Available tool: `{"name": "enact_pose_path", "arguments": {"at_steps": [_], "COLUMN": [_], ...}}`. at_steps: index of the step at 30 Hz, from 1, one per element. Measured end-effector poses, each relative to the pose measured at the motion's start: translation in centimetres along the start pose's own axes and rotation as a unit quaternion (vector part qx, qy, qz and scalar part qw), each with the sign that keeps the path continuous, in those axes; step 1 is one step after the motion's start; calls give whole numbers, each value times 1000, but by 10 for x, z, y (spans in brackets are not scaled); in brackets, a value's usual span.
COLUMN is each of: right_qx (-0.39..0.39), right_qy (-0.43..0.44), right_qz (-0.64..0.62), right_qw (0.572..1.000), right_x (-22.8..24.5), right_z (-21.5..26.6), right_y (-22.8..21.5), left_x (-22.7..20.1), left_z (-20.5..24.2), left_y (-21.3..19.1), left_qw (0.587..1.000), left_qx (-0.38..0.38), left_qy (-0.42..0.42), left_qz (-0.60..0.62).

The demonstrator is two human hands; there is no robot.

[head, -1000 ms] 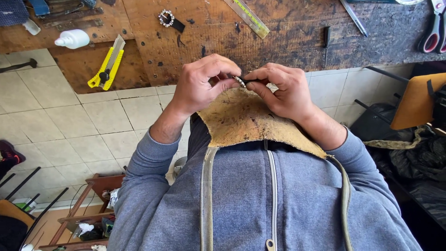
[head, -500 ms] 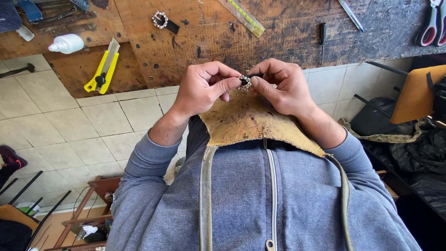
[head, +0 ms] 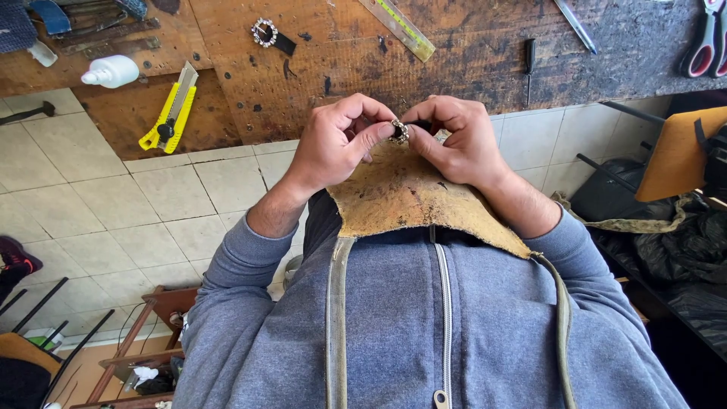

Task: The person holds a small metal buckle and applies a dark adhesive to it using a small brush. They dip the brush into a can of glue and carefully coat the buckle's surface.

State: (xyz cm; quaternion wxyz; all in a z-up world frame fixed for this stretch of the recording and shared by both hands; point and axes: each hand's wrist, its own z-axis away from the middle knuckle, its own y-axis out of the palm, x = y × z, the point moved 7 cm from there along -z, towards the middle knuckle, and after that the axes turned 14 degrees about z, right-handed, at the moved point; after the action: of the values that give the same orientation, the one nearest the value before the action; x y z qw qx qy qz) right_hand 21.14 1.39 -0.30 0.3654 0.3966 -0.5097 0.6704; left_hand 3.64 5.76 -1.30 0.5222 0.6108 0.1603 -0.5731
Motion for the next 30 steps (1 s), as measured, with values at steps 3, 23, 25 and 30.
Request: {"name": "enact_pose_path", "arguments": {"at_steps": [3,23,25,30], "right_qx": [7,-50,-57,-63], "right_qy": [-3,-119,-129,-138], "right_qz": [0,158,161,202], "right_qw": [1000,979,977,968], "right_x": [3,42,43,50], "right_z": [1,10,10,11], "right_y": [1,0,0,-3], "left_x": [6,1,3,-9], "left_z": [2,4,5,5], "left_y": [-2,2,1,6], "left_qw": [999,996,996,970], "left_qx": [21,83,85,122], "left_qy": [-32,10,-4,135], "left_qz": [25,-1,16,-159]}}
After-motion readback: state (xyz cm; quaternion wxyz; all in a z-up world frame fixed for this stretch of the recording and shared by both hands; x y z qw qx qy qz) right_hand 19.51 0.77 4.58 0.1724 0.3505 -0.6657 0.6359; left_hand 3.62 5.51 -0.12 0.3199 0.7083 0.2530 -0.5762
